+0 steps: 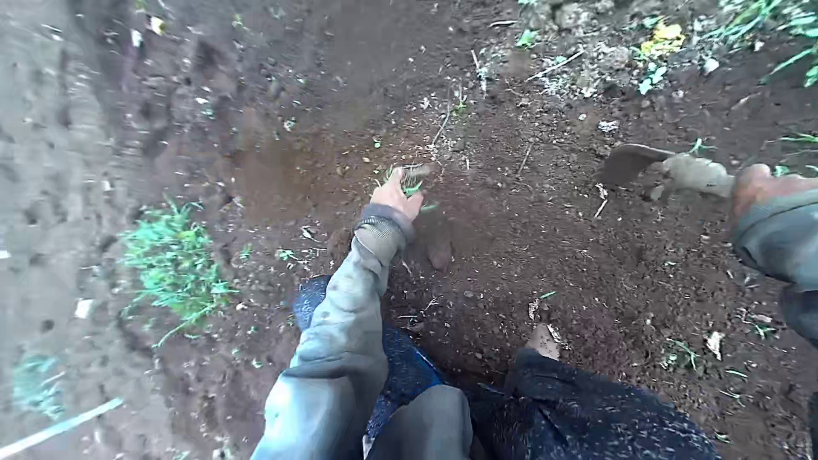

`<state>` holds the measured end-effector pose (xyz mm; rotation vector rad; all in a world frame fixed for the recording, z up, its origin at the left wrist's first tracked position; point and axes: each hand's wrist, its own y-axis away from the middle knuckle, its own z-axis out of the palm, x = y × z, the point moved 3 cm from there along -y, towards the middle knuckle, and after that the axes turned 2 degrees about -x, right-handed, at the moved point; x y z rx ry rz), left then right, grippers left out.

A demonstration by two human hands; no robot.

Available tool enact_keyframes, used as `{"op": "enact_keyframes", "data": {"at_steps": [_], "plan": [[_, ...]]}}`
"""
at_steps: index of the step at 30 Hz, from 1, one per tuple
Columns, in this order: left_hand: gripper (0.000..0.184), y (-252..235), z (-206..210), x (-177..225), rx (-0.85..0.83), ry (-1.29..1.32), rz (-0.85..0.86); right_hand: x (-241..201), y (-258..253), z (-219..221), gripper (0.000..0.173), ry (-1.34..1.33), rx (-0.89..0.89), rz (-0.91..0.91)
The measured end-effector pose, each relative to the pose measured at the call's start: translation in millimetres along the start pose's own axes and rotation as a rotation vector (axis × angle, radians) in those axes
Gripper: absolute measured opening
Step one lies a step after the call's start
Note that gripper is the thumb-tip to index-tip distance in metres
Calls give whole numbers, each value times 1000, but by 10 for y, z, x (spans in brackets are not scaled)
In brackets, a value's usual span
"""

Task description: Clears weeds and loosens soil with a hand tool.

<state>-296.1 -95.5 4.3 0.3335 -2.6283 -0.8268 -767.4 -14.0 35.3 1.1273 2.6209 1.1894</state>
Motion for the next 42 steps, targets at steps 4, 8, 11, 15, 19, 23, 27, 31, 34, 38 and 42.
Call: {"op": "enact_keyframes", "data": {"at_steps": [4, 8, 11, 15, 19, 23, 27, 31, 34, 38, 42], "plan": [[49, 1, 64, 149, -93, 71, 253, -44, -47, 38, 53, -191, 164, 89], [29, -389, -49, 57, -60, 91, 372, -268, 268, -115, 44, 133, 51, 59], [44, -506, 90, 14, -81, -30, 188, -312, 314, -90, 45, 109, 23, 137], [104, -103, 1380, 169, -215, -283, 194, -261, 358, -37, 38, 89, 106, -5], [69, 152, 1850, 542, -460, -441, 405, -273, 389, -62, 42, 94, 20, 20], [50, -609, 748, 763, -271, -310, 353, -225, 300, 6, 40, 157, 70, 32], [57, -1687, 394, 676, -28, -128, 195, -260, 179, 82, 41, 114, 35, 88], [79, -1512, 972, 1010, 93, -170, 159, -256, 152, 106, 41, 102, 51, 31], [57, -645, 1555, 1184, -58, -154, 312, -322, 234, 34, 43, 82, 19, 57], [49, 305, 1854, 1034, -456, -207, 479, -398, 329, -58, 43, 92, 25, 47], [39, 324, 1334, 1178, -286, 5, 549, -313, 327, -37, 45, 23, 69, -27]]}}
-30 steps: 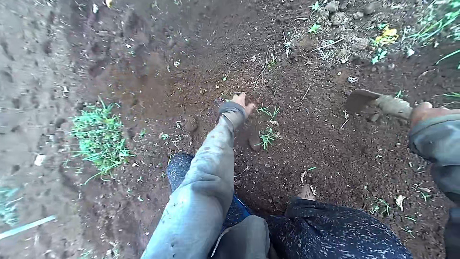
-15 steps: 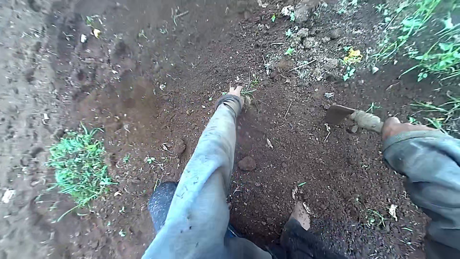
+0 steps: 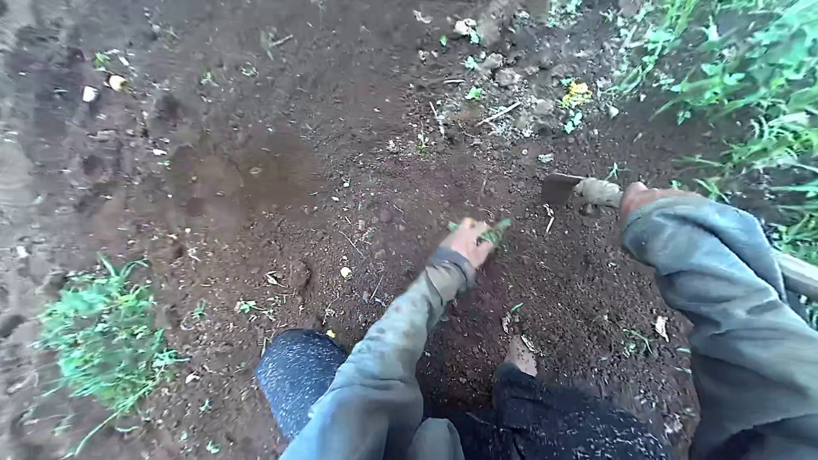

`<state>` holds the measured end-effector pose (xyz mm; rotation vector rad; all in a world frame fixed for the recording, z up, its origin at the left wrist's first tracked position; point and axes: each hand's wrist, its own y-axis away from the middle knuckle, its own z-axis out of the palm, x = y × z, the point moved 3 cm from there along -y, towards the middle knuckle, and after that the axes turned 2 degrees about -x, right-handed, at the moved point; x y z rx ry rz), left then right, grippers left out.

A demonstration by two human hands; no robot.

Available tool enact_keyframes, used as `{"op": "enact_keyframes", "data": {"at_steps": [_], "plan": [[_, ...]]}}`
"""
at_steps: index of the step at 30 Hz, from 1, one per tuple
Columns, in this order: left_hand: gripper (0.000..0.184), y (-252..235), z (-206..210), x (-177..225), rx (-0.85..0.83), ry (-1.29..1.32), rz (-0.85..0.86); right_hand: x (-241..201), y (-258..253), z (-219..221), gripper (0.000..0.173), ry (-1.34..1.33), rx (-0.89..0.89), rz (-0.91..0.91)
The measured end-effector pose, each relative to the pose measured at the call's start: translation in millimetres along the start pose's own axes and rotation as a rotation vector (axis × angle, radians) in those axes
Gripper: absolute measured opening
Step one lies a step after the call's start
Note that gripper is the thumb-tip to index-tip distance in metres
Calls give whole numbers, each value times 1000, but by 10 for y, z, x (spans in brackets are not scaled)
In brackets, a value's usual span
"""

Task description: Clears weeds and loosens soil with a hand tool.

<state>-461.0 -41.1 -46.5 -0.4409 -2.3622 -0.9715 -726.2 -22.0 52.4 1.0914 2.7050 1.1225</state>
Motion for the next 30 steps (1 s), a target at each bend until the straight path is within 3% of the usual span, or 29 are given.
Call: {"op": "enact_keyframes", "data": {"at_steps": [3, 5, 8, 12, 16, 18, 21, 23, 25, 28, 30], "plan": [[41, -585, -284, -161, 124, -24, -40, -81, 334, -223, 44, -3, -71, -81], [47, -938, 71, -226, 175, -85, -146, -3, 337, -190, 44, 15, -77, -115], [50, -735, 594, 272, 186, -178, -149, 132, 236, -177, 42, 39, -83, -135], [46, -108, 1302, 1286, -243, -296, 249, 175, 141, -161, 42, 80, -89, -154], [53, 265, 2014, 2163, -719, -368, 533, 148, 132, -170, 43, 90, -120, -128], [53, 449, 2198, 2285, -881, -506, 682, 131, 165, -174, 43, 78, -123, -121], [43, 623, 2283, 2143, -989, -580, 641, 106, 172, -133, 43, 67, -110, -99], [44, 573, 2218, 1809, -889, -590, 547, 100, 125, -136, 44, 75, -94, -92], [52, 433, 1754, 1273, -708, -618, 469, 141, 89, -113, 44, 63, -108, -81], [50, 6, 602, 295, -328, -576, 167, 194, 27, -99, 46, 42, -108, -65], [53, -36, -259, -42, -88, -489, 30, 142, -23, -94, 47, 30, -106, -66]]}}
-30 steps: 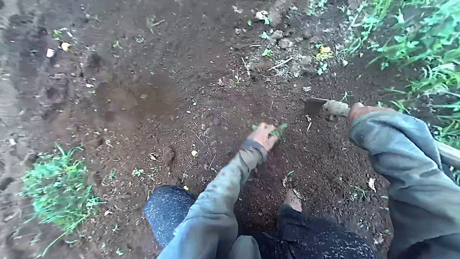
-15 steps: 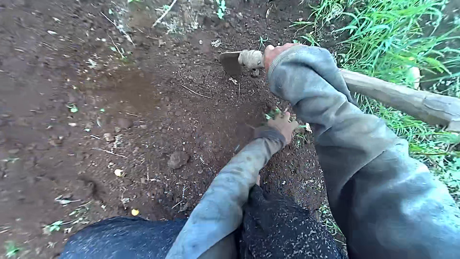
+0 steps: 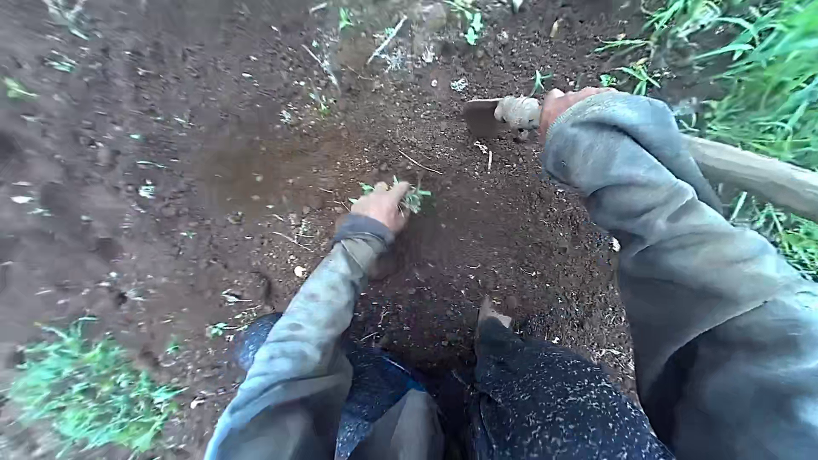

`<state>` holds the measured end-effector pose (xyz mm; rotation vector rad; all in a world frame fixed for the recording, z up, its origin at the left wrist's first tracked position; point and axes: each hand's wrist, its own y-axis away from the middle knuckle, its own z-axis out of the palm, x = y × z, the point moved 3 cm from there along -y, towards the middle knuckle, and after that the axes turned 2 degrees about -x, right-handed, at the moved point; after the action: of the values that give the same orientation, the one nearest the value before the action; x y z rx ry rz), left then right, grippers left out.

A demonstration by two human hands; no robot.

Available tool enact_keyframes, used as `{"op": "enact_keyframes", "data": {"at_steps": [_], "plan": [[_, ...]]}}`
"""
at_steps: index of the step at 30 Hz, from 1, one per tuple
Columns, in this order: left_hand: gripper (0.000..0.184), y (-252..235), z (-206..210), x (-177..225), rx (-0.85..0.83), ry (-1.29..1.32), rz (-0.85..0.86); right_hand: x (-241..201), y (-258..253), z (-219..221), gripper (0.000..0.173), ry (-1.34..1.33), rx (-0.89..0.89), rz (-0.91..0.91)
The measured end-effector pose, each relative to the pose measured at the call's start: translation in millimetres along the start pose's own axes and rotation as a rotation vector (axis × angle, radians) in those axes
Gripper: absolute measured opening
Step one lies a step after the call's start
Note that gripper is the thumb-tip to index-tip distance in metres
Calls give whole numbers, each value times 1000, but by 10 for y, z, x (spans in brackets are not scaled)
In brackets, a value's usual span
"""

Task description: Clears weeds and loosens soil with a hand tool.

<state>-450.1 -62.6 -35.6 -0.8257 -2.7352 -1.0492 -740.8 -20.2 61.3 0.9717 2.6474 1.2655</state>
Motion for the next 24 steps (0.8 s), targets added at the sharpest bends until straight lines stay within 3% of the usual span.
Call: {"op": "enact_keyframes", "data": {"at_steps": [3, 5, 6, 8, 9, 11, 13, 16, 18, 21, 24], "plan": [[54, 388, -829, -299, 425, 305, -84, -74, -11, 18, 43, -33, 60, -18], [60, 456, -982, -225, 610, 512, -85, -117, 81, -15, 41, -28, 68, -40], [62, 394, -925, -151, 573, 555, -54, -126, 94, -23, 42, -28, 71, -44], [63, 171, -662, -63, 264, 399, 89, -126, 82, -43, 45, -40, -7, -13], [54, 90, -543, -85, 159, 339, 140, -120, 83, -59, 48, -56, -78, 8], [43, 70, -496, -254, 158, 358, 70, -3, -81, 54, 48, -75, 39, -2], [66, 20, -248, -547, 287, 446, -154, 61, -139, 133, 47, -91, 79, 18], [114, -278, 598, -636, 339, 424, -395, 4, -29, 84, 43, -12, 56, 31], [118, -547, 809, -309, 375, 417, -423, -77, 75, -6, 43, 10, 22, 31], [106, -777, 710, 719, 294, 353, -240, 11, -169, 106, 46, 9, 64, 26], [50, -640, 762, 1492, 77, 206, 58, 274, -318, 252, 46, -35, 126, -56]]}}
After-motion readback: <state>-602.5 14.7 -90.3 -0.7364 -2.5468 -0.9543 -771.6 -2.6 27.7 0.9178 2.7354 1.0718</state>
